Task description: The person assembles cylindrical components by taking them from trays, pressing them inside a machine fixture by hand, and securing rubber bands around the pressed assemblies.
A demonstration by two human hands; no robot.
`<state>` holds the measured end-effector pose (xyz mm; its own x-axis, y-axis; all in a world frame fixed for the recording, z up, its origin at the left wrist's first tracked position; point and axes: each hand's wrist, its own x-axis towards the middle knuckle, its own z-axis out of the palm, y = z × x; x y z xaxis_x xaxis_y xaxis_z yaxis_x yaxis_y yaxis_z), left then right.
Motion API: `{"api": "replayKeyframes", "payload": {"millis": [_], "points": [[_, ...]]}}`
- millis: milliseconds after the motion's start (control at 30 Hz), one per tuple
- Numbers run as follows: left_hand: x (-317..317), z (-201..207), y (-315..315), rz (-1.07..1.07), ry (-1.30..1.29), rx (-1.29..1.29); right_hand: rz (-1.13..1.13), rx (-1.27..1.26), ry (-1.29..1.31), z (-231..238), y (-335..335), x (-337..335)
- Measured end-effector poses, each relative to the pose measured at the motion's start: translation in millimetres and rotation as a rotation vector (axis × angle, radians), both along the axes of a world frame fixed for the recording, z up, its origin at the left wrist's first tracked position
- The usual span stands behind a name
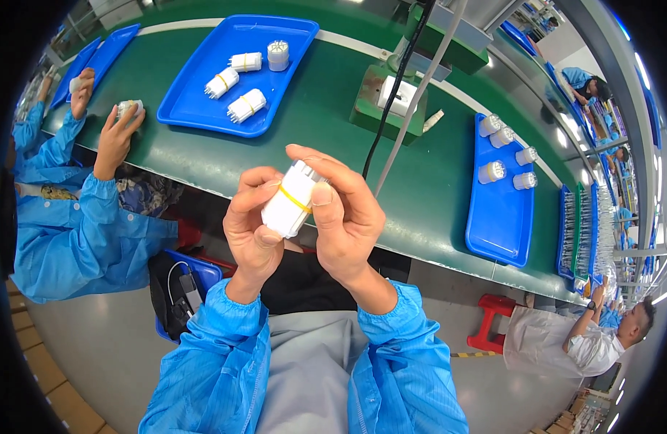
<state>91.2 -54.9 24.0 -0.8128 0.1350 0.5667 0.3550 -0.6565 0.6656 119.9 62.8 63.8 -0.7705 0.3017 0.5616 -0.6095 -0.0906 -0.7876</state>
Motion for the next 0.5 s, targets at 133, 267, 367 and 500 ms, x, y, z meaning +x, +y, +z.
{"api": "replayKeyframes", "payload": {"millis": [133,267,367,500], "points": [[-1.2,-1.8,0.1,0.021,0.036,0.01,0.02,-0.021,0.017,-2.3,-3.0,0.2],[0.2,-6.6,0.8,0.037,0.025,0.016,-0.003,0.011,-0.003,-6.1,-3.0,1.4],[1.4,-9.2,-1.3,0.044,0.009,0.012,-0.002,0.029,-0.008,-9.3,-3.5,1.1],[3.1,-10.8,-1.0,0.039,0.002,0.01,-0.008,0.048,-0.029,-9.3,-2.8,2.9]]}}
